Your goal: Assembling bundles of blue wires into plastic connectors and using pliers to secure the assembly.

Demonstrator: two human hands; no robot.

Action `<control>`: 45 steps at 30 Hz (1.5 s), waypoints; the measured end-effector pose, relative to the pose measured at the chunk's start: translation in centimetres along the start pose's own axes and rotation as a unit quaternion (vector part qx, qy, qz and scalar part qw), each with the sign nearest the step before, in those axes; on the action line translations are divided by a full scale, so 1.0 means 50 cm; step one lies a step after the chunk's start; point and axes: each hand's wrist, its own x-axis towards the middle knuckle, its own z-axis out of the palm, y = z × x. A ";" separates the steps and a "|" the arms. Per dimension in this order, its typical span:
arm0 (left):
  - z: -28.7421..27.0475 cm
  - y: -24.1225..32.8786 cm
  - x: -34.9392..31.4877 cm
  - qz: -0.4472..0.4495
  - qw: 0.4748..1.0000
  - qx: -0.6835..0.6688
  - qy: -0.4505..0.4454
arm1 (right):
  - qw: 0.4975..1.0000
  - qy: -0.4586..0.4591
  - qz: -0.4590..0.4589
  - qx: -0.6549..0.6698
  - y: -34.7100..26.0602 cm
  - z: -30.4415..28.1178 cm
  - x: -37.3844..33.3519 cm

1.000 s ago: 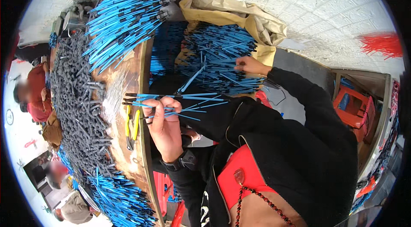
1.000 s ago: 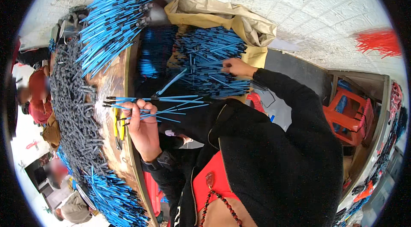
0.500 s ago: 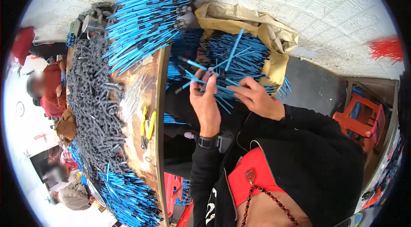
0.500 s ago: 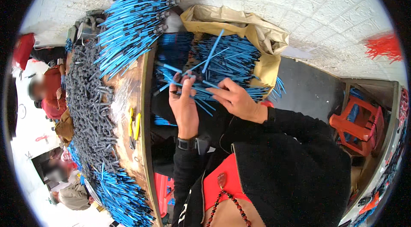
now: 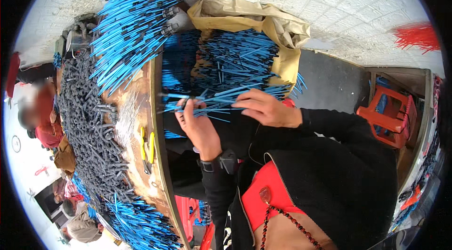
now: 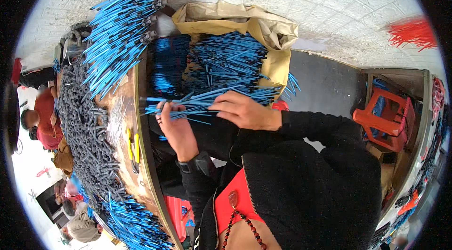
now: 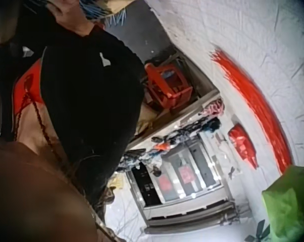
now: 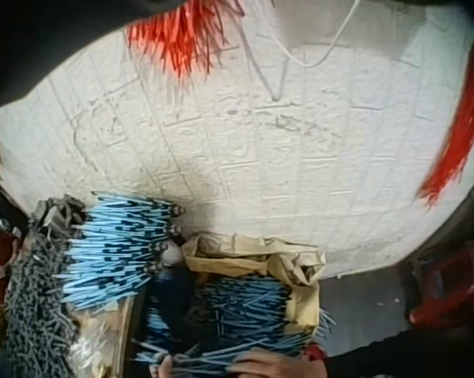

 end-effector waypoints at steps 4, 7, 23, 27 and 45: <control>-0.042 0.072 0.016 -0.030 0.991 -0.097 -0.090 | 0.987 0.039 0.142 -0.069 0.141 -0.052 -0.005; -0.051 0.089 0.001 -0.044 0.985 -0.106 -0.128 | 0.969 -0.007 0.120 -0.215 0.321 -0.024 0.040; -0.025 0.075 0.001 -0.046 0.994 -0.015 -0.103 | 0.978 -0.006 0.098 -0.182 0.433 -0.050 0.124; -0.022 0.062 0.023 -0.024 0.992 -0.002 -0.120 | 0.975 0.094 -0.009 -0.203 0.343 -0.072 0.157; -0.015 0.053 0.021 0.034 0.992 0.047 -0.109 | 0.965 0.257 0.032 -0.026 0.098 -0.151 0.319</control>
